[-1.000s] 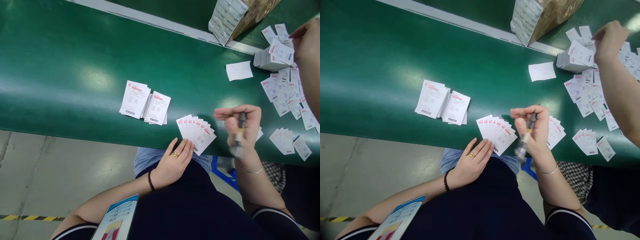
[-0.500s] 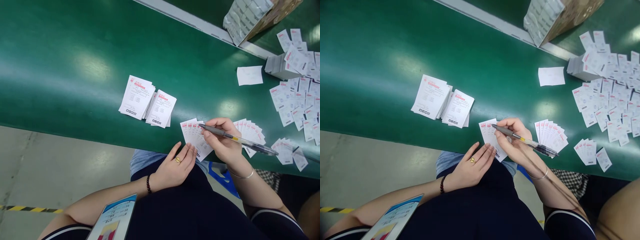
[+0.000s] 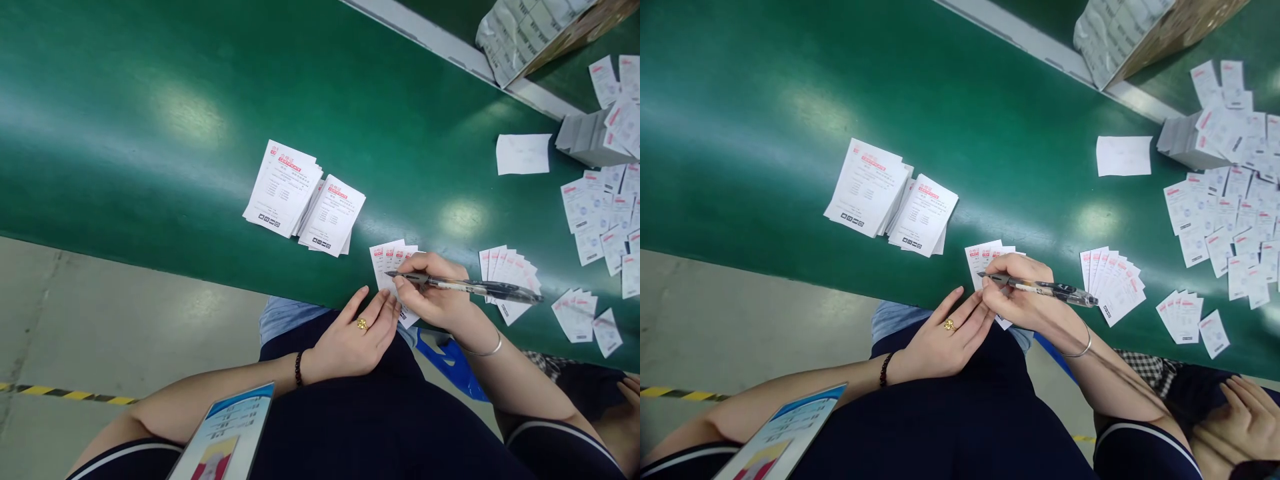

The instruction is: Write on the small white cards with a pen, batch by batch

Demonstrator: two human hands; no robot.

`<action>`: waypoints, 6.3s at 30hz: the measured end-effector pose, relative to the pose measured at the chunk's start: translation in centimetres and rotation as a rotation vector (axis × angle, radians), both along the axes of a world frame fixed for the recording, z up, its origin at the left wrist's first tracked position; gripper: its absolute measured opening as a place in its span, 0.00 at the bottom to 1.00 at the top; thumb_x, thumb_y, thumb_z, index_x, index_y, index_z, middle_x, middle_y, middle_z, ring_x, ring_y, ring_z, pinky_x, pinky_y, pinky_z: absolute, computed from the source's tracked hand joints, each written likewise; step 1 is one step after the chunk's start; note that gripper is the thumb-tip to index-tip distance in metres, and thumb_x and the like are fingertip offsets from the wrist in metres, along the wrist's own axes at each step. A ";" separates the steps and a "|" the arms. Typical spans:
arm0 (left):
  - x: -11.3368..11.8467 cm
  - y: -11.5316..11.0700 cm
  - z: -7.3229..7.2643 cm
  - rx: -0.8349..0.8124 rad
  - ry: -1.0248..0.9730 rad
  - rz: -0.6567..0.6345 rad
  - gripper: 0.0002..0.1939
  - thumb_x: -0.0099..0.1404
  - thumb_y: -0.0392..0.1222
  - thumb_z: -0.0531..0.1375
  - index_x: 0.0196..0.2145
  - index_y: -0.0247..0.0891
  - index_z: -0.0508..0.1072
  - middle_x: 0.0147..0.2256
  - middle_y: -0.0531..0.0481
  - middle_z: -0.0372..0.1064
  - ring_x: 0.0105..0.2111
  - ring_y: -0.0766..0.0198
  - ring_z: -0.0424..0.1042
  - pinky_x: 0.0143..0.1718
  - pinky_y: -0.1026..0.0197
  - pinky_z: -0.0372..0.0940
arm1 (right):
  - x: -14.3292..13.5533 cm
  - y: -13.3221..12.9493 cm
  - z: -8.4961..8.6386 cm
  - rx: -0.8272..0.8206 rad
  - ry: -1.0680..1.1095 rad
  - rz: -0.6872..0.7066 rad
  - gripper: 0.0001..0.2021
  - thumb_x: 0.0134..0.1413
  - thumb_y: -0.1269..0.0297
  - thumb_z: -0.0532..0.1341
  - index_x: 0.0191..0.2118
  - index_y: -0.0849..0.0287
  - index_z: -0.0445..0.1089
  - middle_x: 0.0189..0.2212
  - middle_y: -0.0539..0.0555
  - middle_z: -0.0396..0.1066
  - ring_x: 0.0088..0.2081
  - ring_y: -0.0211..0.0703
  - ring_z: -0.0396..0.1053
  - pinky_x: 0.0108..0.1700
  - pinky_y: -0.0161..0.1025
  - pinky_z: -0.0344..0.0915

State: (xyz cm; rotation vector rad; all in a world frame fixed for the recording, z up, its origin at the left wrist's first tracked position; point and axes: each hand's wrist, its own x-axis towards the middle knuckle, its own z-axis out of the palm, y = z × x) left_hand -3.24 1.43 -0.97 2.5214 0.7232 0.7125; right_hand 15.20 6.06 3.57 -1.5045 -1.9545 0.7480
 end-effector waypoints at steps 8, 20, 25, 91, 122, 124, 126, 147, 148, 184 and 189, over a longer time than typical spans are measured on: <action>0.1 -0.1 0.2 0.292 0.136 0.061 0.15 0.66 0.31 0.52 0.49 0.27 0.73 0.49 0.38 0.74 0.53 0.51 0.70 0.58 0.45 0.64 | 0.1 0.2 -0.7 0.126 0.038 0.056 0.04 0.49 0.72 0.61 0.30 0.56 0.67 0.21 0.47 0.70 0.21 0.36 0.68 0.25 0.35 0.67; 0.3 -0.1 0.3 0.274 0.198 0.045 0.17 0.67 0.36 0.56 0.50 0.25 0.72 0.49 0.34 0.71 0.56 0.40 0.67 0.58 0.43 0.62 | -0.3 0.4 -1.1 0.208 -0.027 0.082 0.07 0.49 0.75 0.61 0.27 0.55 0.65 0.19 0.46 0.69 0.21 0.36 0.69 0.26 0.35 0.68; 0.3 0.1 0.5 0.284 0.166 0.069 0.15 0.66 0.35 0.55 0.48 0.27 0.73 0.48 0.37 0.72 0.54 0.40 0.69 0.56 0.44 0.65 | -0.6 0.6 -0.8 0.236 -0.024 0.085 0.07 0.50 0.75 0.60 0.27 0.55 0.65 0.18 0.46 0.69 0.21 0.36 0.69 0.27 0.34 0.69; 0.5 -0.4 0.1 0.286 0.235 0.054 0.17 0.68 0.36 0.53 0.51 0.28 0.71 0.52 0.36 0.69 0.58 0.39 0.65 0.61 0.40 0.58 | 0.4 -0.3 -1.5 0.176 0.005 0.017 0.05 0.50 0.73 0.61 0.27 0.56 0.66 0.19 0.47 0.70 0.22 0.38 0.70 0.27 0.37 0.69; 0.6 -0.1 0.6 0.268 0.234 0.045 0.16 0.69 0.34 0.50 0.49 0.28 0.73 0.49 0.40 0.72 0.57 0.42 0.66 0.60 0.41 0.60 | 0.3 -0.2 -1.5 0.233 -0.086 0.043 0.06 0.48 0.74 0.60 0.26 0.56 0.64 0.18 0.47 0.69 0.21 0.37 0.69 0.26 0.35 0.69; 0.6 -0.2 0.5 0.272 0.228 0.045 0.16 0.68 0.34 0.51 0.49 0.29 0.73 0.49 0.40 0.72 0.57 0.42 0.66 0.60 0.41 0.59 | 0.3 -0.1 -1.5 0.239 -0.065 0.051 0.06 0.49 0.74 0.60 0.27 0.56 0.65 0.19 0.47 0.69 0.21 0.37 0.69 0.27 0.35 0.69; 0.6 -0.2 0.4 0.280 0.228 0.049 0.16 0.69 0.34 0.51 0.49 0.29 0.73 0.49 0.40 0.71 0.57 0.42 0.66 0.61 0.41 0.58 | 0.3 -0.2 -1.5 0.237 -0.051 0.052 0.06 0.48 0.74 0.60 0.27 0.57 0.65 0.19 0.47 0.69 0.21 0.37 0.69 0.27 0.36 0.69; 0.6 -0.5 0.2 0.280 0.273 0.032 0.17 0.69 0.34 0.51 0.51 0.29 0.71 0.50 0.38 0.70 0.58 0.41 0.65 0.62 0.39 0.56 | 1.4 -1.3 -1.5 0.086 0.119 -0.075 0.05 0.48 0.74 0.61 0.28 0.56 0.68 0.22 0.48 0.70 0.23 0.38 0.68 0.27 0.38 0.67; 0.6 -0.5 0.2 0.285 0.272 0.036 0.17 0.69 0.35 0.51 0.51 0.29 0.71 0.50 0.39 0.70 0.58 0.42 0.65 0.62 0.39 0.56 | 1.4 -1.2 -1.7 0.101 0.104 -0.067 0.06 0.48 0.74 0.61 0.28 0.56 0.68 0.22 0.48 0.70 0.23 0.37 0.67 0.27 0.38 0.67; 0.7 -0.3 0.3 0.292 0.215 0.064 0.15 0.69 0.33 0.51 0.48 0.29 0.73 0.48 0.42 0.72 0.56 0.44 0.67 0.62 0.41 0.57 | 0.8 -0.9 -1.3 0.158 -0.036 0.000 0.08 0.50 0.74 0.60 0.29 0.52 0.66 0.20 0.50 0.70 0.23 0.39 0.69 0.27 0.38 0.68; 0.6 -0.4 0.1 0.301 0.233 0.056 0.15 0.69 0.34 0.52 0.49 0.28 0.72 0.49 0.41 0.71 0.58 0.41 0.65 0.62 0.39 0.56 | 0.9 -0.8 -1.8 0.204 0.002 -0.015 0.06 0.49 0.74 0.60 0.29 0.54 0.66 0.20 0.47 0.70 0.22 0.37 0.68 0.27 0.37 0.69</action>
